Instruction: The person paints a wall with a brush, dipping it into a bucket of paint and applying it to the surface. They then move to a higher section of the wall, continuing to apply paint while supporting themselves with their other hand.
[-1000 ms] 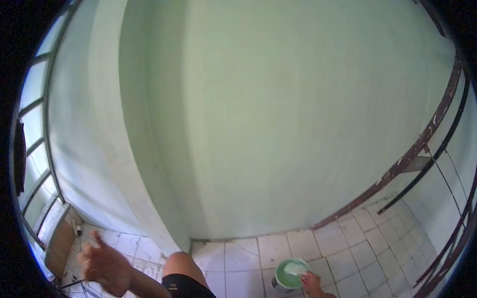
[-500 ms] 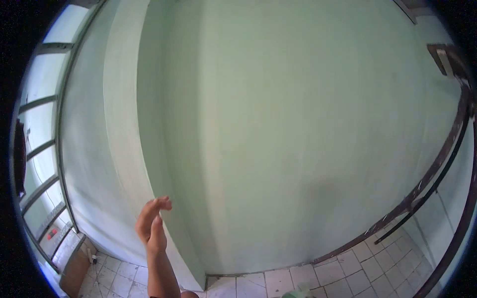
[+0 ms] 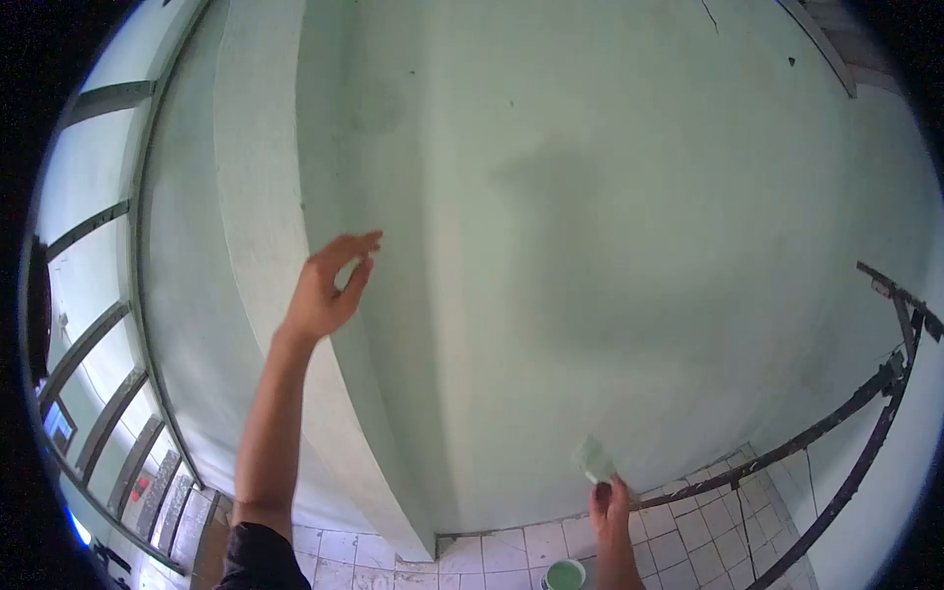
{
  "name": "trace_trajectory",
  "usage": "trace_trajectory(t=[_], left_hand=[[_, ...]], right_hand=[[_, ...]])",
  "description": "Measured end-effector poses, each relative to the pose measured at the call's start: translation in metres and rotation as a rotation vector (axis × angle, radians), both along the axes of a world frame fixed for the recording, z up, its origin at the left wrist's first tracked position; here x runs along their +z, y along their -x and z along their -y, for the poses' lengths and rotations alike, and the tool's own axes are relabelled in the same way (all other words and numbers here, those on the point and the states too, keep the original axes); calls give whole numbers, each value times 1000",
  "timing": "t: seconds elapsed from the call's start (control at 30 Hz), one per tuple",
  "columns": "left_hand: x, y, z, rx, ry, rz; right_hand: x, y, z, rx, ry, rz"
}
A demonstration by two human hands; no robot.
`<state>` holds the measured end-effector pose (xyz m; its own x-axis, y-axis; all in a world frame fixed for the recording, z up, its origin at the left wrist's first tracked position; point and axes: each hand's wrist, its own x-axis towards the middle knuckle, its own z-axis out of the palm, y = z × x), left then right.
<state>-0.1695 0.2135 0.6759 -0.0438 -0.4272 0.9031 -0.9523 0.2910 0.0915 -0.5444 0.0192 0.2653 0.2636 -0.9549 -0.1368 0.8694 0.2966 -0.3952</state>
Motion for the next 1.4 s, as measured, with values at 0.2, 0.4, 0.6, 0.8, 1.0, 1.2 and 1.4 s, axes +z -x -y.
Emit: trace_trajectory(t=[0.2,0.4,0.6,0.8,1.0,1.2,1.4], left_hand=[[102,-49,3,268,135,408],[69,-63,22,612,-204,644],[32,-69,48,606,-434,478],[46,-87,82,660,-236,457],[123,-105,137,791,175,248],[159,-102,184,688,583,-65],[169,-137,215,695,845,71]], right_hand=[[145,-78,31,-7,186,160],[210,-142,15,163,255,247],[237,-179,16,218,295,219],[279,-196,55,241,356,254],[409,-209,132,256,692,227],[666,-227,135,-249,1512,126],[849,-258,105,-1139,1916,-401]])
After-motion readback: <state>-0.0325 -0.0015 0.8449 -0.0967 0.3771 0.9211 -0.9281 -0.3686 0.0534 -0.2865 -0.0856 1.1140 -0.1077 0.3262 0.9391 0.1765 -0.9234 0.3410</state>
